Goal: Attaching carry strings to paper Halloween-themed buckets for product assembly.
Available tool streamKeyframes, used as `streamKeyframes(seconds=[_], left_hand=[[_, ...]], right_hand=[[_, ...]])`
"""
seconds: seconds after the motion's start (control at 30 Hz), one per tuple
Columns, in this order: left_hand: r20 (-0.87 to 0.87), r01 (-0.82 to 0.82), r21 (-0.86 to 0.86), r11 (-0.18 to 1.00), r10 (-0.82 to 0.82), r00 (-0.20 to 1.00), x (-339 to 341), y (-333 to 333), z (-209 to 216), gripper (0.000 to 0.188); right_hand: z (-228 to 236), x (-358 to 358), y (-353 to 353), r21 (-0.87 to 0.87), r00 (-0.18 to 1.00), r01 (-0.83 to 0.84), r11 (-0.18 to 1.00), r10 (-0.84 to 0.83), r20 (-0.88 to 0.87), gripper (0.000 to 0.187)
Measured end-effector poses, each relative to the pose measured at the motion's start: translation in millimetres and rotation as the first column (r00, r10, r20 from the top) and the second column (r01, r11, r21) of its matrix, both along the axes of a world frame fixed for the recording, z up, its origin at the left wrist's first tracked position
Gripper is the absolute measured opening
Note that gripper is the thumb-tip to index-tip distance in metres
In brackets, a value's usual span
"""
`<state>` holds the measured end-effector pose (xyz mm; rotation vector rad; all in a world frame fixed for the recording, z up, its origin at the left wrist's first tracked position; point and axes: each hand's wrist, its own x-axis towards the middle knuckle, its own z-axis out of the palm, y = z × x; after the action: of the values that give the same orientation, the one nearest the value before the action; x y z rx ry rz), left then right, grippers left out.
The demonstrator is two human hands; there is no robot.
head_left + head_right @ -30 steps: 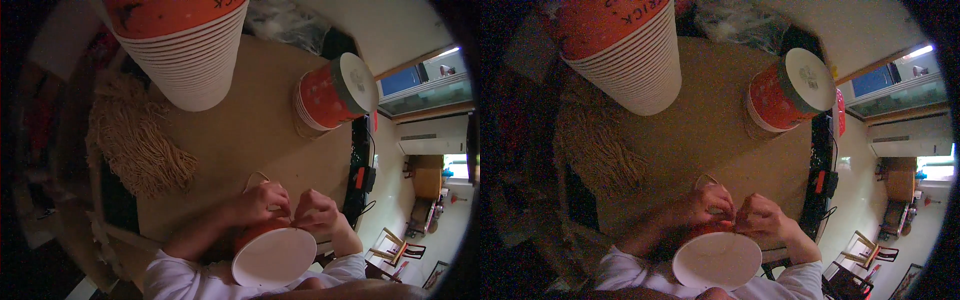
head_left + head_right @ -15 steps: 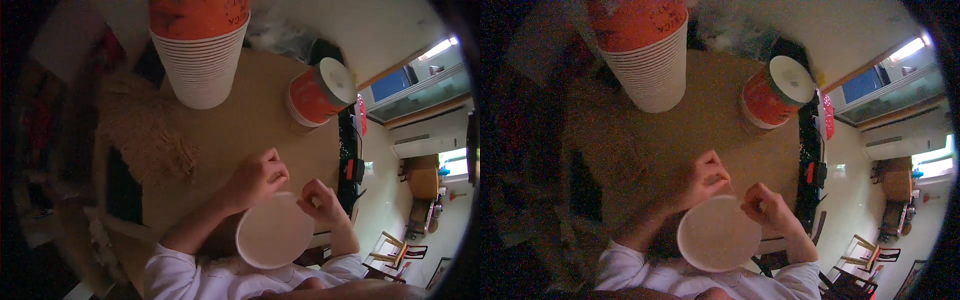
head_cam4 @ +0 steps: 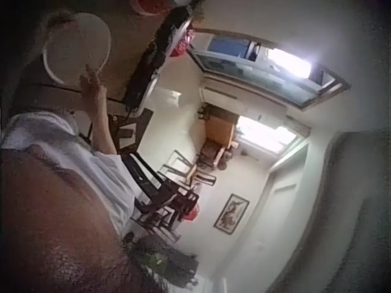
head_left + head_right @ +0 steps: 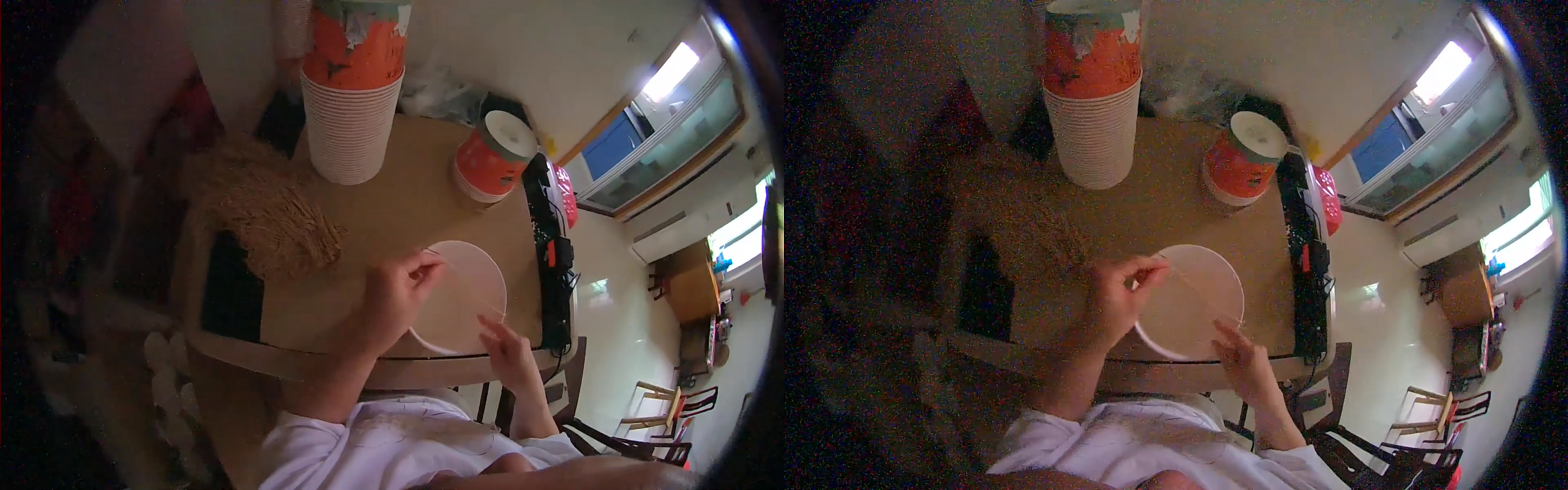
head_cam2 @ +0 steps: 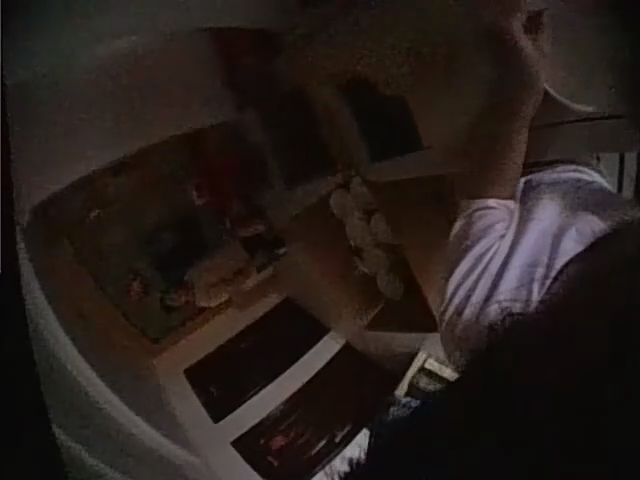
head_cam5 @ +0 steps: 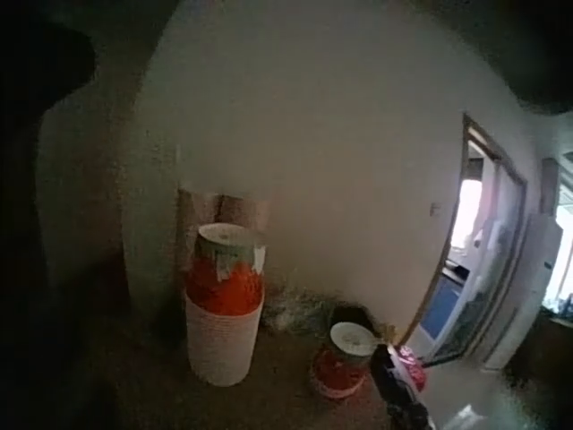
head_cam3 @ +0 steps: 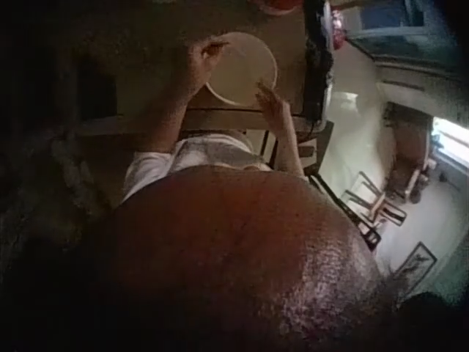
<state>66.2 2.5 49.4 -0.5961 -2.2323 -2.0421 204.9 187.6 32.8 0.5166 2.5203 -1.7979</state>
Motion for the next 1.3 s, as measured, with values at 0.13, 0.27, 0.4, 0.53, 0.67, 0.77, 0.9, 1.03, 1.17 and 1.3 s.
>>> streamKeyframes(seconds=[0.13,0.27,0.4,0.53,0.67,0.77,0.9,1.03,1.17,1.3], left_hand=[[-0.219,-0.028,0.016,0.999,0.031,0.975,36,1,9,0.013],[-0.390,0.131,-0.044,0.990,-0.138,0.911,68,11,14,0.016],[-0.511,0.158,-0.034,0.987,-0.153,0.846,83,18,9,0.017],[-0.526,0.093,-0.145,0.985,-0.156,0.836,92,9,3,0.019],[-0.503,0.220,-0.233,0.947,-0.311,0.807,100,9,-8,0.019],[-0.536,0.213,-0.188,0.959,-0.281,0.796,105,14,-12,0.018],[-0.519,0.246,-0.286,0.926,-0.365,0.772,102,15,-17,0.015],[-0.576,0.195,-0.280,0.940,-0.327,0.749,104,20,-24,0.016],[-0.151,0.451,0.036,0.892,-0.442,0.884,80,7,-5,0.011],[-0.177,0.188,0.108,0.976,-0.167,0.970,36,-17,14,0.018]], right_hand=[[55,18,-4,0.297,0.994,-0.056,0.953,0.080,-0.070,0.019],[76,-15,3,0.401,0.966,-0.184,0.897,0.241,-0.096,0.019],[71,-50,1,-0.023,0.906,-0.422,0.906,0.422,-0.022,0.021],[79,-67,-11,-0.223,0.915,-0.399,0.889,0.402,-0.037,0.020],[83,-97,-10,-0.521,0.970,-0.215,0.826,0.243,-0.014,0.021],[68,-112,-2,-0.665,0.972,-0.189,0.722,0.236,-0.020,0.018],[67,-119,-12,-0.751,0.984,-0.159,0.641,0.168,-0.065,0.019],[72,-125,-11,-0.733,0.976,-0.212,0.646,0.171,-0.131,0.017],[84,-112,-23,-0.625,0.985,-0.170,0.762,0.127,-0.113,0.016],[92,-95,-28,-0.510,0.973,-0.233,0.828,0.202,-0.115,0.019]])
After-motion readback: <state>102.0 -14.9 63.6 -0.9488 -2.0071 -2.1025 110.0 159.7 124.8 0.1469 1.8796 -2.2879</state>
